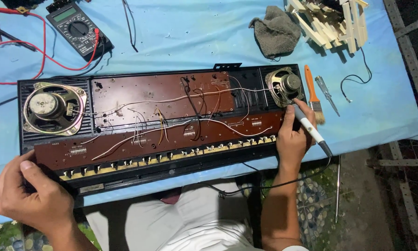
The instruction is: Soldering wire connections on the internal circuit board of an electronic keyboard
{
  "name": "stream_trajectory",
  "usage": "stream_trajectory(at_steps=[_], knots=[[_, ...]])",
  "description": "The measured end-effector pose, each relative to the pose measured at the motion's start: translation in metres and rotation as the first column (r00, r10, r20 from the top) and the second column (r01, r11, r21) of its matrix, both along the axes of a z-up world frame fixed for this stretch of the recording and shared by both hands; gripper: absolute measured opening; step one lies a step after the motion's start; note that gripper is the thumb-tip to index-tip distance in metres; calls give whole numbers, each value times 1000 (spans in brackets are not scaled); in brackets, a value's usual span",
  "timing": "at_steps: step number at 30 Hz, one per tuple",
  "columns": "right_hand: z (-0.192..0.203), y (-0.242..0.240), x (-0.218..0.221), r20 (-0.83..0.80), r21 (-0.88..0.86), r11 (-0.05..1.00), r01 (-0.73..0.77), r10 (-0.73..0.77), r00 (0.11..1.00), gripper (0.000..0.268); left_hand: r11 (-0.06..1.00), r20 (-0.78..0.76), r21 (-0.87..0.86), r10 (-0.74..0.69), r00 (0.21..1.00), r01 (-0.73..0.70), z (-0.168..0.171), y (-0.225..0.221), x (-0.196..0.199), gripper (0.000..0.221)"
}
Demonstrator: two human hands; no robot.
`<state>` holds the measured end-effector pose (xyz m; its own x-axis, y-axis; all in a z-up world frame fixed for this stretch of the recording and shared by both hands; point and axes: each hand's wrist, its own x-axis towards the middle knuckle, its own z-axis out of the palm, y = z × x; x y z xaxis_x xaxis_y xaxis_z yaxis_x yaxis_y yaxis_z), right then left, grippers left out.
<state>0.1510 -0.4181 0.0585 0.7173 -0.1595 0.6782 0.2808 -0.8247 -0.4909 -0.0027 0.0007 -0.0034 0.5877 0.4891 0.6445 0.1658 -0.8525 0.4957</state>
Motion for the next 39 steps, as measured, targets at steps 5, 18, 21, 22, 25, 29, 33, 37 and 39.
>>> stream_trajectory(at_steps=[5, 18, 21, 22, 25, 29, 33, 37, 39], knots=[[-2, -5, -2, 13, 25, 999, 28, -29, 1000, 16, 1000, -7, 20, -10, 1000, 10, -2, 1, 0, 23], [8, -82, -14, 284, -196, 961, 194, -133, 949, 21, 999, 16, 28, 28, 999, -29, -7, 7, -1, 20], [8, -105, -22, 245, -235, 936, 261, -203, 948, 25, 999, 17, 54, 6, 1000, -7, -2, 4, -4, 21], [7, -113, -27, 196, -269, 912, 310, -264, 945, 26, 999, 35, 44, -23, 999, 22, 2, 2, -4, 23], [-6, -140, -46, 197, -409, 865, 290, -227, 954, 23, 995, 67, 29, -93, 993, 91, -9, 9, -6, 22], [-20, -170, -73, 158, -458, 814, 358, -322, 933, 24, 980, 94, -105, -158, 983, 167, -13, 6, -4, 22], [-17, -169, -94, 125, -485, 808, 335, -315, 941, 29, 980, 116, -136, -129, 985, 144, -29, 6, -4, 28], [-5, -133, -97, 78, -452, 852, 263, -255, 964, 32, 980, 116, -96, -161, 980, 172, -32, 13, 3, 27], [17, -89, -96, 69, -378, 908, 180, -167, 984, 31, 986, 110, -59, -150, 983, 157, -26, 13, 16, 23]])
